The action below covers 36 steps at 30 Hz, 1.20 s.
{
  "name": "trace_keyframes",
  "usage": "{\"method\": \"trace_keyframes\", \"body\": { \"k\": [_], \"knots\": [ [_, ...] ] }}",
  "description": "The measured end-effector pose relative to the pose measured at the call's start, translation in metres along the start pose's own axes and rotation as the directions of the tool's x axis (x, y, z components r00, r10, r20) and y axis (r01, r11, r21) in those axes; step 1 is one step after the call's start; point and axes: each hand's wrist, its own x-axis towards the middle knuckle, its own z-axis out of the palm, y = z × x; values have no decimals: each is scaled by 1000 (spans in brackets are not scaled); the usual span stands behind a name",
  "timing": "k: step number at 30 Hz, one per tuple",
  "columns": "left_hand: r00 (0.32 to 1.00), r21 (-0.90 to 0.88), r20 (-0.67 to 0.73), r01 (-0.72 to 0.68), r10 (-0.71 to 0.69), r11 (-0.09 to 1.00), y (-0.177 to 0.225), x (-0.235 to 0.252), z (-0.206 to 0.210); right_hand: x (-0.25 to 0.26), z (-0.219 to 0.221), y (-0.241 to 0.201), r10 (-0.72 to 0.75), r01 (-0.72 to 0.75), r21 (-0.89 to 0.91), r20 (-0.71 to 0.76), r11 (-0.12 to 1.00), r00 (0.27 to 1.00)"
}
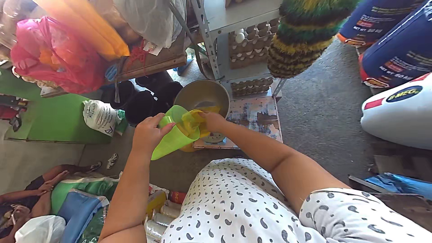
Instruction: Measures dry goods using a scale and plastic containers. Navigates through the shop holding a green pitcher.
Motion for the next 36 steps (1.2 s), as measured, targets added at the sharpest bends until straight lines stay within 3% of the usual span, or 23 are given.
{"method": "trace_keyframes", "body": {
  "k": [13, 36],
  "knots": [
    [999, 26, -35, -36, 37, 999, 5, 3, -3, 6, 1, 4, 71, -70, -18, 56, 997, 996],
    [990, 128, -27, -131, 136, 983, 18, 15, -14, 4, 7, 13, 51, -51, 26, 24, 998, 998]
  ]
}}
